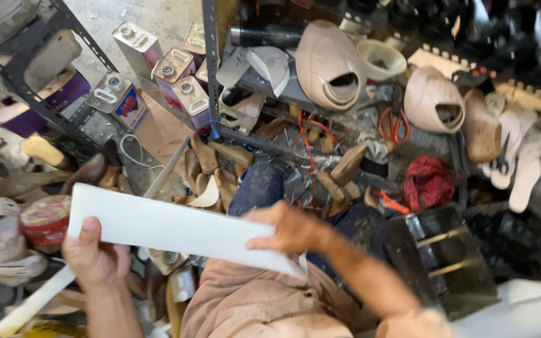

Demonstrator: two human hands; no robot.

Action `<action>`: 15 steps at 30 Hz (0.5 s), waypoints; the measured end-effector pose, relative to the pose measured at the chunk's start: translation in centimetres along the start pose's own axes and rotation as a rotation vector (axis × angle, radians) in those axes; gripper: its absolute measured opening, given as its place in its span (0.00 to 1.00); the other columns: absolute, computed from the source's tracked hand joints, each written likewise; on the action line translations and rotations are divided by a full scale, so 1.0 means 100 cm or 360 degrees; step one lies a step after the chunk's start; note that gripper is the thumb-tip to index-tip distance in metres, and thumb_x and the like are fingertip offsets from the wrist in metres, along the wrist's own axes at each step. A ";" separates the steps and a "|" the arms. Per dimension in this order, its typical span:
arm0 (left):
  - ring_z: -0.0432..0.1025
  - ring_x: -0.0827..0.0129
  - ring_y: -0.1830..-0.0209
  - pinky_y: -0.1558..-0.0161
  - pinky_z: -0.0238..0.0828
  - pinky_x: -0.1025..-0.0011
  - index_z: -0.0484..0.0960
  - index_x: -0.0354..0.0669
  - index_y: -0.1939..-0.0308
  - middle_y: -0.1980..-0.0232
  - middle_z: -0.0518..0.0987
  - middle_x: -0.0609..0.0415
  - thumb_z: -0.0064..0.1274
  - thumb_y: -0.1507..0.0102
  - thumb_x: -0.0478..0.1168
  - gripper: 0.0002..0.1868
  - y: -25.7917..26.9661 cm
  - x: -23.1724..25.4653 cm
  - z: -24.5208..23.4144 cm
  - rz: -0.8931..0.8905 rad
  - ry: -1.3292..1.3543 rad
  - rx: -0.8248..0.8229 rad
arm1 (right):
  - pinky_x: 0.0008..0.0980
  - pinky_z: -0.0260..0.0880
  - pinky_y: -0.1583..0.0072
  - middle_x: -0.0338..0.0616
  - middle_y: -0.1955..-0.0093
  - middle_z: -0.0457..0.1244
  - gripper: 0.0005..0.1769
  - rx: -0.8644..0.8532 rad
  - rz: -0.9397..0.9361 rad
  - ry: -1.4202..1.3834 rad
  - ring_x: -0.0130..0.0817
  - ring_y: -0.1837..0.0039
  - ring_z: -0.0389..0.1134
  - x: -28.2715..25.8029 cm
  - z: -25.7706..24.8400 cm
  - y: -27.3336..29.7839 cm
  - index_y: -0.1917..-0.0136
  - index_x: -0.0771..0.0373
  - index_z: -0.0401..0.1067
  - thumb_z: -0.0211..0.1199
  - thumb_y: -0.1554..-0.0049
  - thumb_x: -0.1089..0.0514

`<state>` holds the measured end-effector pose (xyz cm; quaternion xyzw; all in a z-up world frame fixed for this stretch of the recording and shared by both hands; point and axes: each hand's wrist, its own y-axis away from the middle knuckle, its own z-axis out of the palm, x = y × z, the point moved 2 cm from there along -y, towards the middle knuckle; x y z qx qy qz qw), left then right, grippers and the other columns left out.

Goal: The person cuts a white strip of material into a specific pattern using large scissors, then aligns the piece with a template to check the shape.

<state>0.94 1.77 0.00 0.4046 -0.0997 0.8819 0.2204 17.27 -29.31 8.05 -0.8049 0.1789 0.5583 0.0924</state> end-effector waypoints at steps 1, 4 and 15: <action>0.81 0.51 0.44 0.35 0.81 0.45 0.80 0.42 0.42 0.43 0.82 0.39 0.56 0.38 0.38 0.20 0.009 -0.044 -0.025 -0.0004 0.0014 0.0030 | 0.38 0.69 0.59 0.44 0.59 0.72 0.22 -0.0027 0.0015 0.0013 0.33 0.61 0.69 0.017 0.014 -0.004 0.42 0.49 0.79 0.74 0.49 0.47; 0.82 0.62 0.56 0.49 0.84 0.64 0.79 0.42 0.46 0.54 0.84 0.54 0.50 0.36 0.40 0.15 0.051 -0.143 -0.005 -0.0617 -0.0048 -0.0109 | 0.37 0.69 0.60 0.47 0.64 0.71 0.14 0.0478 0.0453 0.0013 0.37 0.61 0.73 0.063 0.036 -0.016 0.49 0.50 0.79 0.73 0.47 0.48; 0.75 0.48 0.44 0.43 0.74 0.48 0.67 0.26 0.31 0.28 0.71 0.38 0.53 0.43 0.40 0.38 0.054 -0.149 0.137 -0.1501 0.0359 -0.0045 | 0.52 0.70 0.41 0.59 0.34 0.62 0.32 0.1155 0.0490 0.1482 0.56 0.35 0.63 0.161 -0.187 -0.197 0.28 0.64 0.62 0.67 0.40 0.50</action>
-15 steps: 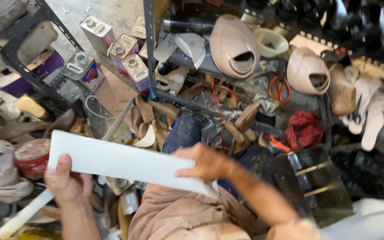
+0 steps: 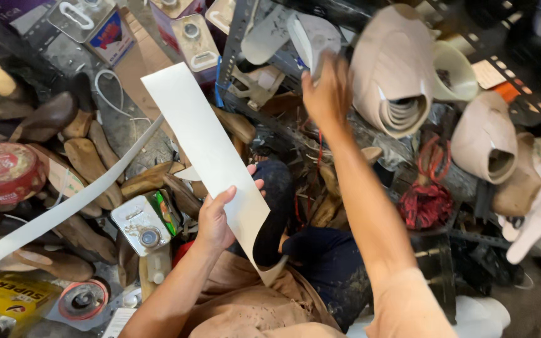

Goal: The person cuts a white strip of material into a specific pattern using large scissors, then aligns the piece with a template to check the shape.

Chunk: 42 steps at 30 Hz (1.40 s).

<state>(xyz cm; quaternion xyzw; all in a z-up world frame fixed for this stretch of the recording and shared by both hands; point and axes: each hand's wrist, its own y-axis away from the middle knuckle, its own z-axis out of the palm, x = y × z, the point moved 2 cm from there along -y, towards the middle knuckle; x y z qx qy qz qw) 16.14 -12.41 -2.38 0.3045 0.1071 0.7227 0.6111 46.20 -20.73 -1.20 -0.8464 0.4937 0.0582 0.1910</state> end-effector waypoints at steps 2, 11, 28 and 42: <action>0.75 0.48 0.45 0.43 0.74 0.47 0.67 0.27 0.30 0.29 0.72 0.38 0.53 0.44 0.40 0.38 -0.007 0.007 0.003 0.0034 0.0013 0.0054 | 0.53 0.67 0.37 0.66 0.31 0.58 0.37 0.0050 0.0006 0.0170 0.61 0.32 0.61 0.017 0.037 -0.029 0.25 0.66 0.57 0.69 0.41 0.51; 0.74 0.48 0.43 0.43 0.75 0.49 0.66 0.26 0.30 0.29 0.73 0.39 0.56 0.45 0.40 0.40 -0.025 0.018 0.015 0.0124 0.0094 0.0145 | 0.48 0.64 0.35 0.58 0.36 0.57 0.56 0.0394 -0.0019 0.0201 0.59 0.38 0.62 0.019 0.040 -0.055 0.23 0.66 0.52 0.84 0.54 0.57; 0.67 0.47 0.30 0.34 0.70 0.47 0.65 0.31 0.27 0.24 0.63 0.36 0.47 0.33 0.33 0.29 0.033 -0.023 0.047 -0.0200 0.0598 -0.0453 | 0.33 0.74 0.45 0.32 0.52 0.73 0.08 -0.0047 0.0375 -0.0956 0.33 0.48 0.75 -0.036 -0.148 0.252 0.48 0.47 0.81 0.64 0.39 0.54; 0.67 0.42 0.30 0.28 0.59 0.38 0.69 0.33 0.29 0.29 0.70 0.34 0.33 0.33 0.75 0.49 0.102 -0.127 0.075 -0.0244 0.0080 -0.0637 | 0.26 0.58 0.58 0.32 0.69 0.55 0.12 -0.0058 0.0701 -0.1803 0.19 0.60 0.54 -0.006 -0.155 0.372 0.63 0.61 0.73 0.64 0.38 0.58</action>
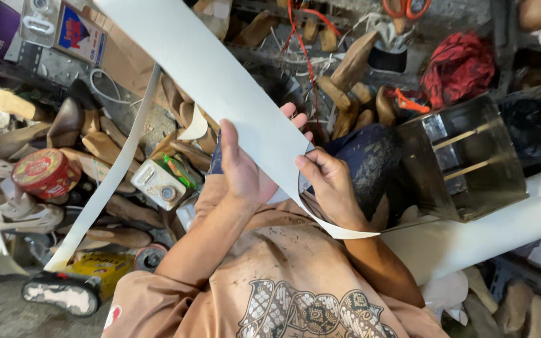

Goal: The person cuts a white strip of material into a specific pattern using large scissors, then aligns the piece with a template to check the shape.

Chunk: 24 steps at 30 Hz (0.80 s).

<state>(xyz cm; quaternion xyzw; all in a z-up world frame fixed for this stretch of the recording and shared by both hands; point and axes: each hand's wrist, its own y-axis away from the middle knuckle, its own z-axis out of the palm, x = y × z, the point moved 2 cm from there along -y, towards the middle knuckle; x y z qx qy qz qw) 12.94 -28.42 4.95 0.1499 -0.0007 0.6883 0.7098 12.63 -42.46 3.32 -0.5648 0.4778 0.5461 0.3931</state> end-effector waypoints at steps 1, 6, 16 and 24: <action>0.67 0.42 0.30 0.28 0.59 0.38 0.69 0.33 0.29 0.29 0.70 0.34 0.33 0.33 0.75 0.49 -0.004 0.002 -0.006 -0.0003 -0.0008 0.0013 | 0.26 0.58 0.58 0.32 0.69 0.55 0.12 0.0000 0.0011 -0.0011 0.19 0.60 0.54 -0.004 0.000 0.002 0.63 0.61 0.73 0.64 0.38 0.58; 0.81 0.49 0.50 0.43 0.79 0.54 0.76 0.29 0.36 0.51 0.84 0.35 0.33 0.38 0.78 0.53 -0.014 0.009 -0.023 0.0055 -0.0386 0.0425 | 0.37 0.71 0.55 0.44 0.63 0.60 0.19 -0.0303 -0.0078 0.0296 0.34 0.57 0.66 -0.026 -0.004 0.019 0.53 0.60 0.77 0.76 0.51 0.47; 0.82 0.55 0.51 0.42 0.79 0.59 0.76 0.34 0.35 0.53 0.85 0.39 0.33 0.38 0.79 0.53 -0.006 0.002 -0.018 0.0186 -0.0469 0.0379 | 0.28 0.64 0.57 0.38 0.66 0.60 0.08 -0.0127 -0.0050 0.0305 0.24 0.60 0.63 -0.001 -0.003 0.020 0.60 0.58 0.77 0.71 0.43 0.54; 0.77 0.51 0.39 0.38 0.76 0.46 0.61 0.43 0.23 0.35 0.77 0.39 0.24 0.33 0.76 0.49 -0.005 0.004 -0.009 0.0442 -0.0299 0.0134 | 0.18 0.54 0.63 0.27 0.74 0.56 0.11 0.0141 0.0314 -0.0232 0.15 0.65 0.53 0.022 0.019 0.023 0.65 0.61 0.75 0.69 0.42 0.57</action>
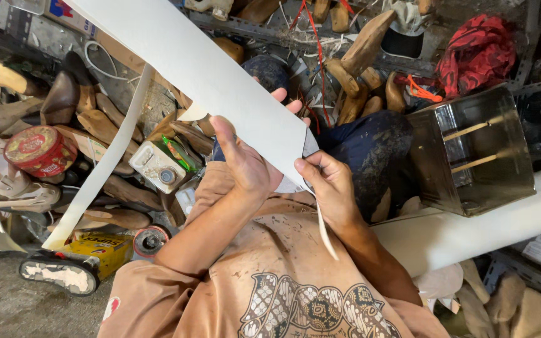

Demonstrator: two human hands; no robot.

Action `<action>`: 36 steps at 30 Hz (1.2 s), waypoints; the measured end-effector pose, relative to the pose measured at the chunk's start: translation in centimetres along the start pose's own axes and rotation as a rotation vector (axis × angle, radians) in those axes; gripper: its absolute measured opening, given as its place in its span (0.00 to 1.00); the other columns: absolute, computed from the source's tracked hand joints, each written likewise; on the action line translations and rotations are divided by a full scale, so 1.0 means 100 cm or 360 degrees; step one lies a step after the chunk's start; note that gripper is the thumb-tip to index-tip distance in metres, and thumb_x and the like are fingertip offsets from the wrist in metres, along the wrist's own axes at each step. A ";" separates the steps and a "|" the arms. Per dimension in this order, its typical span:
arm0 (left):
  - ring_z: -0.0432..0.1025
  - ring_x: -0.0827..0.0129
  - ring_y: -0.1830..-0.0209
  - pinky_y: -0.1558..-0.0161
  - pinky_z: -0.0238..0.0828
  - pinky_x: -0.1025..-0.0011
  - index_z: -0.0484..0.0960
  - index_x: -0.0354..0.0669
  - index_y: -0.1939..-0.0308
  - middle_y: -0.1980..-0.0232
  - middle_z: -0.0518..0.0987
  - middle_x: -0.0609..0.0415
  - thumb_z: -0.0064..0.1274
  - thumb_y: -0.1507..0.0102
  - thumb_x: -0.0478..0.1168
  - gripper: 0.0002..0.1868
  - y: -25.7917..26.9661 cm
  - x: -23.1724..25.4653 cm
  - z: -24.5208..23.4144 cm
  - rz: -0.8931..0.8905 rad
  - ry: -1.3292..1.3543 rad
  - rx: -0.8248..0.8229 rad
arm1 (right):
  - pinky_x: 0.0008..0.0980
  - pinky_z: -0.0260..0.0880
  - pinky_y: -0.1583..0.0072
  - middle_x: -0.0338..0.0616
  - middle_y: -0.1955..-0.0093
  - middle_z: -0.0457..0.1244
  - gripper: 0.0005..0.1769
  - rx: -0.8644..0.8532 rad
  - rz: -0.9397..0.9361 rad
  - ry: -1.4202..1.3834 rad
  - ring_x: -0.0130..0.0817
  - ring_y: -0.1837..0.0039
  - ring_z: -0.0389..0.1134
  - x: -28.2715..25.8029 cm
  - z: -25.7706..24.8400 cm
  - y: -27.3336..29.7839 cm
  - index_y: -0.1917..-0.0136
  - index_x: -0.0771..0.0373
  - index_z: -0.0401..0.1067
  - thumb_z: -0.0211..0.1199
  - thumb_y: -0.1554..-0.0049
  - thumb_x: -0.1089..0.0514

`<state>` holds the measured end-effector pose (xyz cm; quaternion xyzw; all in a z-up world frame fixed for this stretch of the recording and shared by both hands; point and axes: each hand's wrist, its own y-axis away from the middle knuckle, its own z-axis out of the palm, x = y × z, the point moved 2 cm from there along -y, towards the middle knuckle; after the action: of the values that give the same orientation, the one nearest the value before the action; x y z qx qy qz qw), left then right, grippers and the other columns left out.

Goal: The person cuts a white strip of material into a specific pattern using large scissors, then aligns the piece with a template to check the shape.

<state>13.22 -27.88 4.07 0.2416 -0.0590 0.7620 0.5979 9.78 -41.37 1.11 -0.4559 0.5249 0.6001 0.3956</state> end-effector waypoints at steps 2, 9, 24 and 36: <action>0.78 0.51 0.42 0.39 0.76 0.48 0.65 0.40 0.25 0.39 0.80 0.38 0.22 0.35 0.79 0.52 0.000 -0.006 -0.008 -0.0055 -0.0006 -0.0026 | 0.19 0.54 0.63 0.29 0.75 0.55 0.11 0.0027 -0.0011 0.0030 0.16 0.65 0.53 0.000 0.001 0.000 0.65 0.61 0.75 0.69 0.42 0.58; 0.76 0.46 0.39 0.33 0.67 0.38 0.70 0.35 0.30 0.32 0.74 0.37 0.28 0.34 0.77 0.51 -0.006 -0.004 -0.023 -0.0364 0.0257 0.0078 | 0.25 0.61 0.61 0.41 0.72 0.59 0.14 -0.0143 -0.0153 0.0231 0.21 0.63 0.56 -0.016 -0.003 0.002 0.67 0.63 0.74 0.75 0.46 0.56; 0.72 0.47 0.33 0.27 0.61 0.39 0.61 0.45 0.22 0.32 0.74 0.36 0.34 0.35 0.77 0.50 -0.004 0.001 -0.033 -0.0646 0.0648 -0.0186 | 0.35 0.70 0.50 0.46 0.60 0.61 0.16 -0.0132 -0.0275 0.0324 0.30 0.54 0.66 -0.021 0.001 0.009 0.61 0.62 0.74 0.77 0.49 0.50; 0.80 0.45 0.50 0.48 0.80 0.44 0.77 0.36 0.44 0.47 0.82 0.34 0.55 0.33 0.37 0.15 0.000 0.002 -0.056 -0.0313 -0.0273 0.0617 | 0.33 0.69 0.51 0.43 0.65 0.62 0.06 -0.0128 -0.0403 0.0415 0.28 0.58 0.66 -0.039 -0.014 0.006 0.61 0.59 0.79 0.73 0.45 0.57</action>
<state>11.55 -25.61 -0.72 0.4204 0.0617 0.6738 0.6045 10.44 -42.85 4.97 -0.6076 0.4857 0.5020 0.3780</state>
